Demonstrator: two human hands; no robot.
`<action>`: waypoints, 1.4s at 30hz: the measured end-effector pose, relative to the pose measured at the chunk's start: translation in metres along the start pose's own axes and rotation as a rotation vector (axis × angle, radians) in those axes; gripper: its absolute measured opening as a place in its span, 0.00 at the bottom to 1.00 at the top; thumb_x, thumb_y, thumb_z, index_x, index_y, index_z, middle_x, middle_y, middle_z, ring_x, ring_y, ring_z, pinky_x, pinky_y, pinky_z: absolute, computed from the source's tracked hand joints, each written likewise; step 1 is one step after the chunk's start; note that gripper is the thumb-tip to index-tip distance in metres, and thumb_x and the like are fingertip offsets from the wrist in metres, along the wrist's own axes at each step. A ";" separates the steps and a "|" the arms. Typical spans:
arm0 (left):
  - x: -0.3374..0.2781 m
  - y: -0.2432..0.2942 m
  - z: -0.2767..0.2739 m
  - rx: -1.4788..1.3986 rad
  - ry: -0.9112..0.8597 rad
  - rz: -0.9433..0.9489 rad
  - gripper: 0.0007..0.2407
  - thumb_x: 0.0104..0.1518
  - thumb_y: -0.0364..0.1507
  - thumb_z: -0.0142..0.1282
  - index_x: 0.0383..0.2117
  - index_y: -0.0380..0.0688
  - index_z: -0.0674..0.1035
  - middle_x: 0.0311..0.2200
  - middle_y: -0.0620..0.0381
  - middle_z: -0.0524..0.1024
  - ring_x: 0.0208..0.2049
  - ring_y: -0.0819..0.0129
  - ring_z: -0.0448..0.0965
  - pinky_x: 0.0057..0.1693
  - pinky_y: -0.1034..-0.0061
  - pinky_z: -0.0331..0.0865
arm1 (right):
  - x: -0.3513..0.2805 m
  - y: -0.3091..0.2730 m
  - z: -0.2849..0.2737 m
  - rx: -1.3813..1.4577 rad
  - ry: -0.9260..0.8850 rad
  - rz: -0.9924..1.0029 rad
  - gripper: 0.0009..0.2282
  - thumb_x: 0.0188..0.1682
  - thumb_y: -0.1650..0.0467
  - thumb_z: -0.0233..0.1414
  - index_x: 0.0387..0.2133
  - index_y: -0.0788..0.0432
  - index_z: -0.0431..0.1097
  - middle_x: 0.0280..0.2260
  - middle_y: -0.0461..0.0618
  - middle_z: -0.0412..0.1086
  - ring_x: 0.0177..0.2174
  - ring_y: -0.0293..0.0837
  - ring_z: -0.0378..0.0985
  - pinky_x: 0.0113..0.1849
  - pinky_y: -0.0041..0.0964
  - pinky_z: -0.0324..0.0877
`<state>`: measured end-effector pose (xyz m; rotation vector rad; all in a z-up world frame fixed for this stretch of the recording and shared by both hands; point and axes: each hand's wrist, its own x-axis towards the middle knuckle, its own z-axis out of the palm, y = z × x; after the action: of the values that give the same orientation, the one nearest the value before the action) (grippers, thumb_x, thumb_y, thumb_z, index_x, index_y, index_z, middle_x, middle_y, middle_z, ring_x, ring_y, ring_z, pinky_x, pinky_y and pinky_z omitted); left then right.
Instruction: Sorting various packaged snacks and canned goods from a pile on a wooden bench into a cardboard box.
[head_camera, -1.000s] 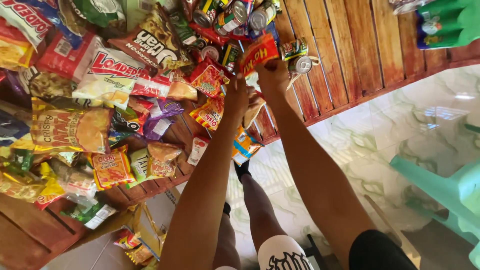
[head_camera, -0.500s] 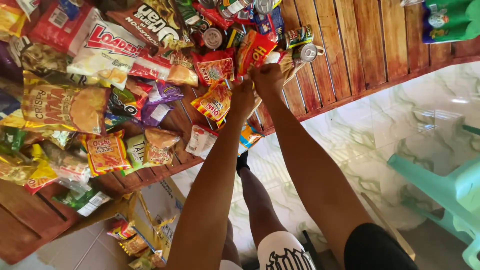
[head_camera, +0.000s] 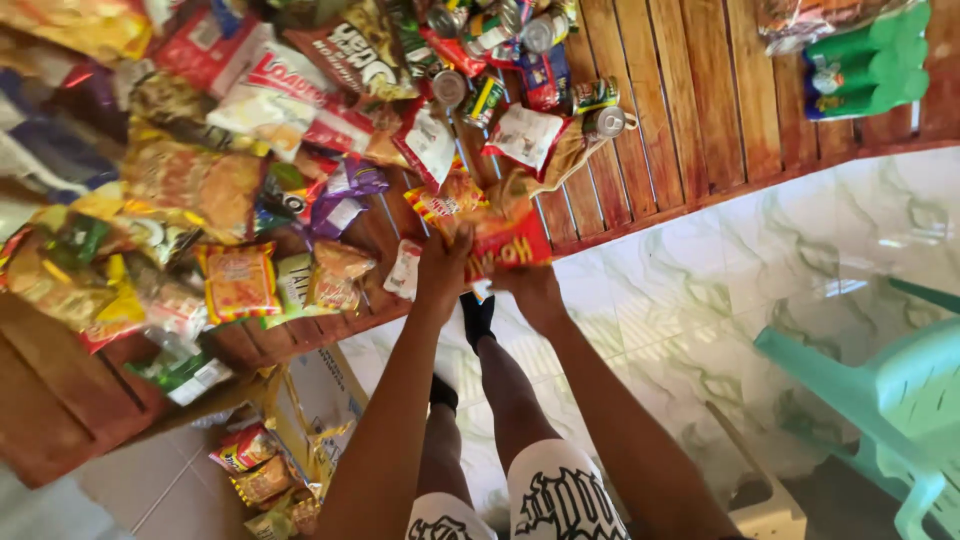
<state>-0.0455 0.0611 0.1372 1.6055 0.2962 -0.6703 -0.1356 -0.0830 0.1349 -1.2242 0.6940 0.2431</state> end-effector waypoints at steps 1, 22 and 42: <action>-0.011 -0.017 -0.008 -0.005 0.010 0.008 0.17 0.65 0.43 0.53 0.43 0.40 0.76 0.34 0.60 0.79 0.35 0.72 0.76 0.44 0.73 0.71 | -0.014 -0.003 0.004 -0.005 -0.011 -0.006 0.14 0.47 0.69 0.62 0.42 0.63 0.71 0.34 0.47 0.75 0.34 0.39 0.80 0.35 0.39 0.78; -0.244 0.077 -0.116 -0.125 0.360 0.308 0.20 0.71 0.43 0.40 0.36 0.36 0.77 0.28 0.62 0.75 0.32 0.77 0.69 0.42 0.78 0.68 | -0.175 -0.108 0.080 -0.034 -0.199 -0.006 0.09 0.55 0.66 0.55 0.38 0.58 0.65 0.31 0.43 0.70 0.28 0.32 0.70 0.29 0.29 0.66; -0.320 0.141 -0.158 0.094 0.447 0.405 0.19 0.70 0.43 0.40 0.37 0.38 0.78 0.24 0.51 0.77 0.26 0.71 0.73 0.38 0.70 0.71 | -0.232 -0.174 0.155 -0.248 -0.252 -0.337 0.09 0.59 0.65 0.46 0.45 0.59 0.63 0.31 0.41 0.67 0.31 0.30 0.67 0.36 0.28 0.67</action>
<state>-0.1820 0.2525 0.4402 1.8283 0.2547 -0.0106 -0.1678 0.0430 0.4368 -1.4939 0.2371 0.2015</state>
